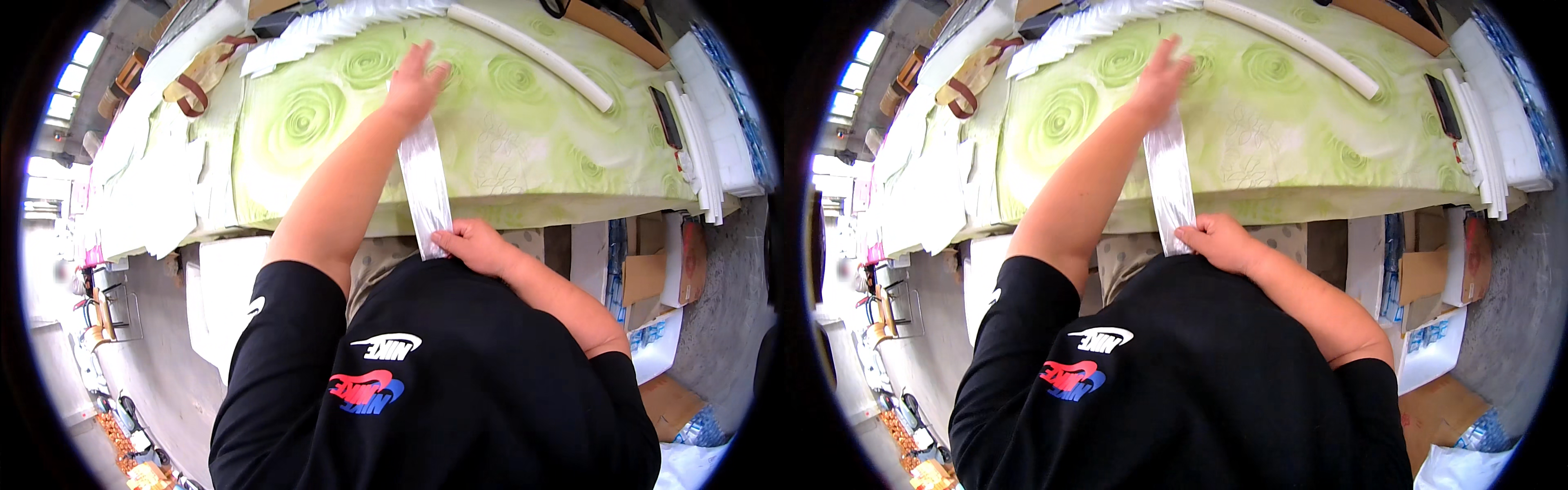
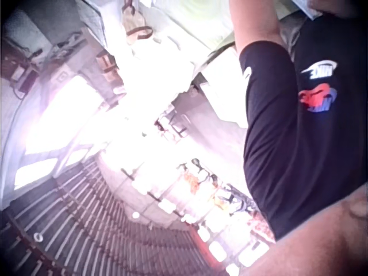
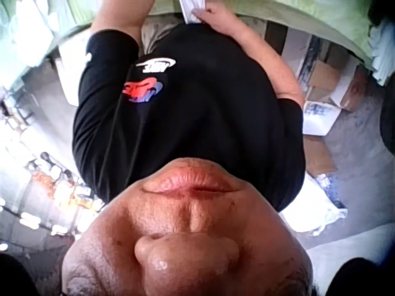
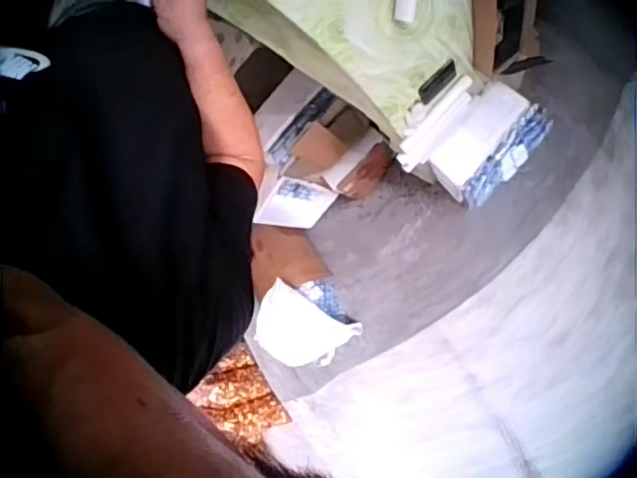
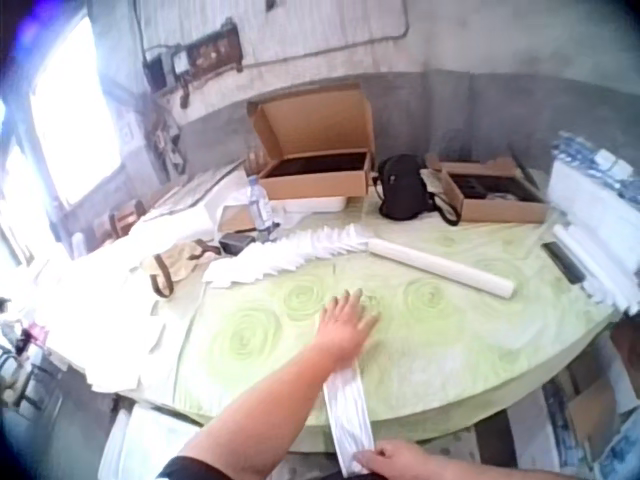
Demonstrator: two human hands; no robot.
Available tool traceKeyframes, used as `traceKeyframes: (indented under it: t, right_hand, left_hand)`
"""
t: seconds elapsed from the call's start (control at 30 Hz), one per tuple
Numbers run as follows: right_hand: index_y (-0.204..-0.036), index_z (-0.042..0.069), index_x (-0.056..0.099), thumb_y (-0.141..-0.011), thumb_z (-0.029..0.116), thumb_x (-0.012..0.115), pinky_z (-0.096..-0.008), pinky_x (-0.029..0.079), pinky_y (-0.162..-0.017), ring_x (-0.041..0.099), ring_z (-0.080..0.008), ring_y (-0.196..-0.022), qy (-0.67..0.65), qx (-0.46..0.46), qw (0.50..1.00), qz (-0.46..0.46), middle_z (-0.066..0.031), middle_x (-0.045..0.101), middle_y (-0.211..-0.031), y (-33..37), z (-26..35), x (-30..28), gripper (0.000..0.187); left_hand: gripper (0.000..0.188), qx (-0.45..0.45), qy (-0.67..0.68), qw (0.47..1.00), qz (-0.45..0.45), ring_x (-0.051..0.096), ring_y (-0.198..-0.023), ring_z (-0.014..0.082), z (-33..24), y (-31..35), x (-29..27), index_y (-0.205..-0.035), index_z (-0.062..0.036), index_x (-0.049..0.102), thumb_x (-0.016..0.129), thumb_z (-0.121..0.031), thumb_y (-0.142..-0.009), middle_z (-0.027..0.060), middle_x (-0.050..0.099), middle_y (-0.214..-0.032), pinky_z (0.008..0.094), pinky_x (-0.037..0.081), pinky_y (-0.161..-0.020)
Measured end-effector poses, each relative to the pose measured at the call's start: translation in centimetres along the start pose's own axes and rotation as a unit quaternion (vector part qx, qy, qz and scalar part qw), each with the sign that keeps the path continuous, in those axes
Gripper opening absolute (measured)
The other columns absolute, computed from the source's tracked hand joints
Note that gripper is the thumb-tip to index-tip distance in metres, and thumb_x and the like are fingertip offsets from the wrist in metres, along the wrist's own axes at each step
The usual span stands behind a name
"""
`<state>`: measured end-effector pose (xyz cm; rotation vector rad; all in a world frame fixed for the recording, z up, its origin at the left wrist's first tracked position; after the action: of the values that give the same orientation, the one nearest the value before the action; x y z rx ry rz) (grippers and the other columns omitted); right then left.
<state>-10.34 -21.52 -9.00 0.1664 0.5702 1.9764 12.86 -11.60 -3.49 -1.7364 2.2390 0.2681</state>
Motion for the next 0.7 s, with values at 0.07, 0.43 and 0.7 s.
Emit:
traceKeyframes:
  t: [0.07,0.43,0.7]
  right_hand:
    - [-0.084,0.001,0.069,-0.098,0.039,0.065,-0.0292,0.048,-0.064,0.054,-0.0092,-0.068,-0.049,-0.012,0.999,0.005,-0.0007,0.062,-0.073,-0.2,-0.8,0.2,0.041]
    - [-0.096,0.003,0.07,-0.101,0.034,0.061,-0.0254,0.047,-0.069,0.054,-0.0057,-0.074,-0.187,-0.031,0.98,0.065,0.0018,0.063,-0.08,0.6,1.6,1.2,0.033]
    - [-0.096,0.002,0.068,-0.103,0.034,0.059,-0.0249,0.047,-0.07,0.053,-0.0066,-0.073,-0.132,-0.057,0.988,0.054,0.003,0.06,-0.078,2.3,3.9,0.0,0.034]
  left_hand:
    - [0.069,0.035,0.198,0.977,-0.066,0.022,-0.152,0.0313,1.1,-0.5,-2.4,-0.156,-0.0025,0.028,0.056,-0.029,-0.099,0.021,0.027,-0.162,0.0371,0.017,-0.123]
    - [0.066,0.227,-0.333,0.87,0.285,0.019,-0.152,0.038,-0.5,13.8,-4.9,-0.152,-0.0076,0.04,0.056,-0.03,-0.091,0.0167,0.028,-0.162,0.0535,0.013,-0.124]
    - [0.067,0.247,-0.4,0.856,0.215,0.031,-0.149,0.0307,-1.0,16.2,-3.8,-0.148,-0.0118,0.045,0.065,-0.023,-0.085,0.0099,0.039,-0.158,0.0557,0.021,-0.121]
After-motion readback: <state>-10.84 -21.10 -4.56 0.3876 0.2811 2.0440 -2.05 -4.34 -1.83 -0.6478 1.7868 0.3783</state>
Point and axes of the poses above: each hand's wrist, its own y-axis away from the middle knuckle, its own x-axis out of the palm, z = x × y, the point moved 4 cm from there along -y, towards the middle knuckle
